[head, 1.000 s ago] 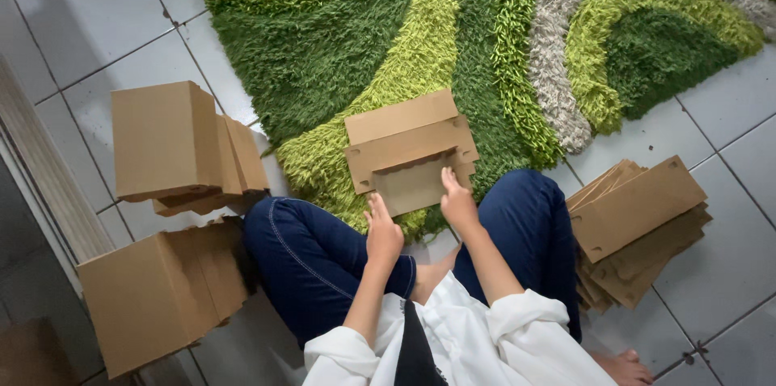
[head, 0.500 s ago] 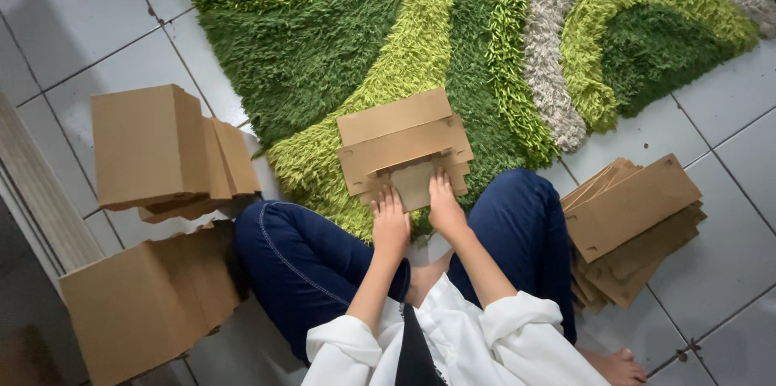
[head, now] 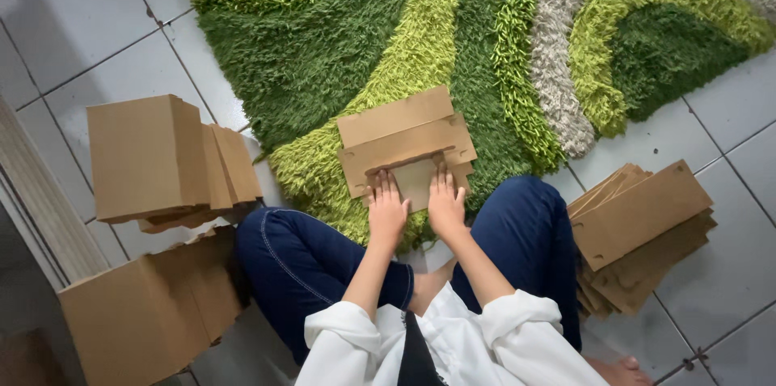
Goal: The person sits on the floor and assembles a small cardboard box by folding its flaps and securing them with tape. They then pick up a flat cardboard sheet, fold it into a box shape, and tape the edges to complete the assembly.
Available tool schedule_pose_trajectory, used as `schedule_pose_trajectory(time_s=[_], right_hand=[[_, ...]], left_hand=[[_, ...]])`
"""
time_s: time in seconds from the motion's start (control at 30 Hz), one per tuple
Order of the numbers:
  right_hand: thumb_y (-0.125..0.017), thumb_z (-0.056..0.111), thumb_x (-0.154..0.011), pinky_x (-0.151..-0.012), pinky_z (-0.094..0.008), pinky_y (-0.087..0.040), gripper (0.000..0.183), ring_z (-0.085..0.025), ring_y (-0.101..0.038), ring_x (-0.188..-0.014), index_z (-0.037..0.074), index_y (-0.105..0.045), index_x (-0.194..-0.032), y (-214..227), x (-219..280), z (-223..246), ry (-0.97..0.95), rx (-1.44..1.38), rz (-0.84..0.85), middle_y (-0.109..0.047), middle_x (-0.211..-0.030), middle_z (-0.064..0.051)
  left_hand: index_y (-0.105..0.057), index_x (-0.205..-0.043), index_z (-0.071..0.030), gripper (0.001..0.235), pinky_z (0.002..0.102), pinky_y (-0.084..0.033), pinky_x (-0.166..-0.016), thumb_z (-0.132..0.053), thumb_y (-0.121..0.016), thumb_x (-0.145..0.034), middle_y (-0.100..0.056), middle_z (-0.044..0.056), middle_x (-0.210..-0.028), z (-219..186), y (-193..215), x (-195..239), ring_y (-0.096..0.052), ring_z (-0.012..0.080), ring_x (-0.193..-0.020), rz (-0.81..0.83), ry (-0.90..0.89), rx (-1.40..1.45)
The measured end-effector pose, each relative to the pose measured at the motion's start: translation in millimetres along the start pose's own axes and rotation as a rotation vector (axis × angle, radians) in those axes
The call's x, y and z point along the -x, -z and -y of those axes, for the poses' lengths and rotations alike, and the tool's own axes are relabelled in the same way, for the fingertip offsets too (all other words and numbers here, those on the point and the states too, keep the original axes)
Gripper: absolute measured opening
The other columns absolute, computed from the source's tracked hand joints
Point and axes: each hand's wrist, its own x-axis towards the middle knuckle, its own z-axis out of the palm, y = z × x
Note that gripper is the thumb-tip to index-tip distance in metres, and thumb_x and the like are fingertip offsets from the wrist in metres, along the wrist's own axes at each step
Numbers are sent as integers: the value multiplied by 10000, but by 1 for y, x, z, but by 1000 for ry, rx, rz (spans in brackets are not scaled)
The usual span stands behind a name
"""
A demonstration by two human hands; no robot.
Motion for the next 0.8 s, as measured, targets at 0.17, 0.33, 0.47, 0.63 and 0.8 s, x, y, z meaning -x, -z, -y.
schedule_pose_trajectory(time_s=[0.17, 0.33, 0.47, 0.63, 0.8], right_hand=[[-461, -46, -867, -1003, -512, -232, 787, -281, -61, -1420, 76, -25, -1511, 36, 9, 7, -26, 34, 49, 97, -1592, -102], [-354, -9, -928, -962, -529, -299, 660, -272, -99, -1430, 119, -78, -1514, 52, 6, 12, -59, 8, 74, 73, -1603, -41], [-309, 43, -947, -883, -472, -350, 577, -317, -252, -1299, 114, -162, -1500, 42, -7, 10, -56, 12, 28, -41, -1589, -56], [-309, 44, -934, -866, -465, -357, 577, -354, -292, -1248, 93, -175, -1492, 42, -7, 8, -53, 12, 22, 5, -1598, -68], [-300, 43, -927, -902, -500, -395, 522, -411, -272, -1327, 60, -327, -1448, 15, -5, -4, 43, 16, -117, -262, -1538, -119]], left_hand=[[-299, -1460, -37, 876, 506, -127, -1165, -529, -573, -789, -277, 185, -1520, 2, 3, 2, -275, 296, -1402, -1, -7, -37], [-300, -1456, -56, 865, 536, -81, -1173, -556, -561, -800, -268, 170, -1524, 3, 17, 16, -241, 292, -1412, 61, -46, -2], [-294, -1457, -50, 931, 534, -85, -1169, -581, -590, -753, -258, 174, -1524, -3, 30, 37, -252, 298, -1401, 101, -47, -18], [-212, -1493, -85, 938, 552, -20, -1163, -592, -561, -786, -152, 116, -1567, -7, 35, 59, -168, 267, -1426, 261, -19, -31], [-236, -1482, -112, 895, 579, 19, -1171, -630, -507, -803, -183, 73, -1558, -3, 35, 64, -163, 237, -1426, 382, -24, 16]])
